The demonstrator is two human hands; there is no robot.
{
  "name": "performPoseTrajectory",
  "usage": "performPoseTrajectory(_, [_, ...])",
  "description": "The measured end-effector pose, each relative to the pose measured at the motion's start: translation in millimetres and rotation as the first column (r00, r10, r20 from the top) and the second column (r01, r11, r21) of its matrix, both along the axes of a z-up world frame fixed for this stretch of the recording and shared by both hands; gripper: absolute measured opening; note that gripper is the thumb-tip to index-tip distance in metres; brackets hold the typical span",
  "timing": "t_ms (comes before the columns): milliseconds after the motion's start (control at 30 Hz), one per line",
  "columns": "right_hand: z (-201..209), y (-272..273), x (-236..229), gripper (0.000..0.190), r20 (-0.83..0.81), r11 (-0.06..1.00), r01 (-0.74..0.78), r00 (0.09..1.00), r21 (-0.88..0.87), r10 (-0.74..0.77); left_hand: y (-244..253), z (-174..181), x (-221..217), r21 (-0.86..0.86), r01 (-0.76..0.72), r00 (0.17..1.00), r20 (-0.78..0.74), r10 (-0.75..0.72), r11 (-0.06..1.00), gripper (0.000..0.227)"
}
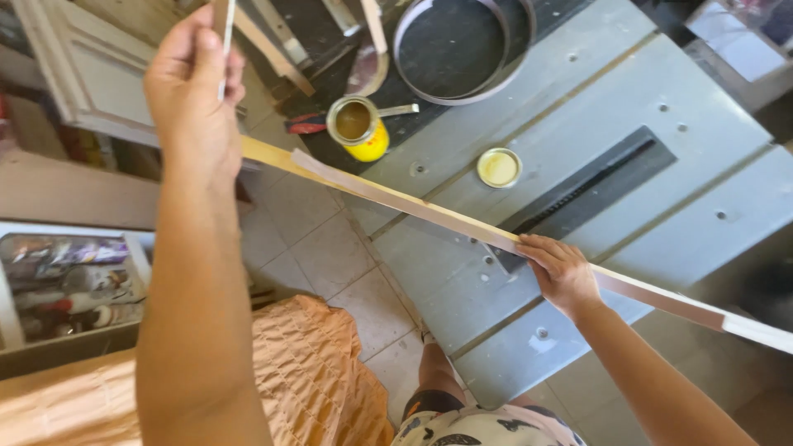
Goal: Applying glue to a thin wooden strip using a small wooden applicator stick on a workshop surface.
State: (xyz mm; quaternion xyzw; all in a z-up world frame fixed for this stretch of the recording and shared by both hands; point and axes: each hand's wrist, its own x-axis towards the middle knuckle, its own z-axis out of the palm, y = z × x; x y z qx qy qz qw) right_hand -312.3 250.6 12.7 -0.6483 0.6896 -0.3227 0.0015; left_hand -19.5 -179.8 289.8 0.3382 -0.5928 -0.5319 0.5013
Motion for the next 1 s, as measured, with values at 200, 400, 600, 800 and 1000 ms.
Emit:
performPoseTrajectory(200, [-12,2,-1,0.030,0.012,0.997,0.057,0.998,0.054,-0.058,139,-10,-38,0.081,0.011,0.970,0.242,-0.030,0.997,0.012])
performPoseTrajectory(400, [-13,2,0,0.032,0.021,0.999,0.044,0.999,0.031,-0.045,309,-168,-66,0.356,0.115,0.747,0.585,-0.317,0.927,0.017])
performPoseTrajectory(600, [-9,3,-4,0.032,0.011,0.999,-0.022,1.000,0.031,0.022,346,-257,-83,0.261,0.012,0.669,0.716,-0.202,0.965,0.019])
performPoseTrajectory(800, [-4,13,-12,0.028,0.098,0.997,-0.042,0.994,-0.072,0.049,353,-263,-94,0.147,-0.091,0.611,0.789,-0.061,0.985,0.017])
performPoseTrajectory(1000, [9,93,-62,0.030,0.022,0.999,0.023,1.000,-0.036,-0.022,362,-271,-101,-0.080,-0.129,0.604,0.784,0.143,0.988,0.014])
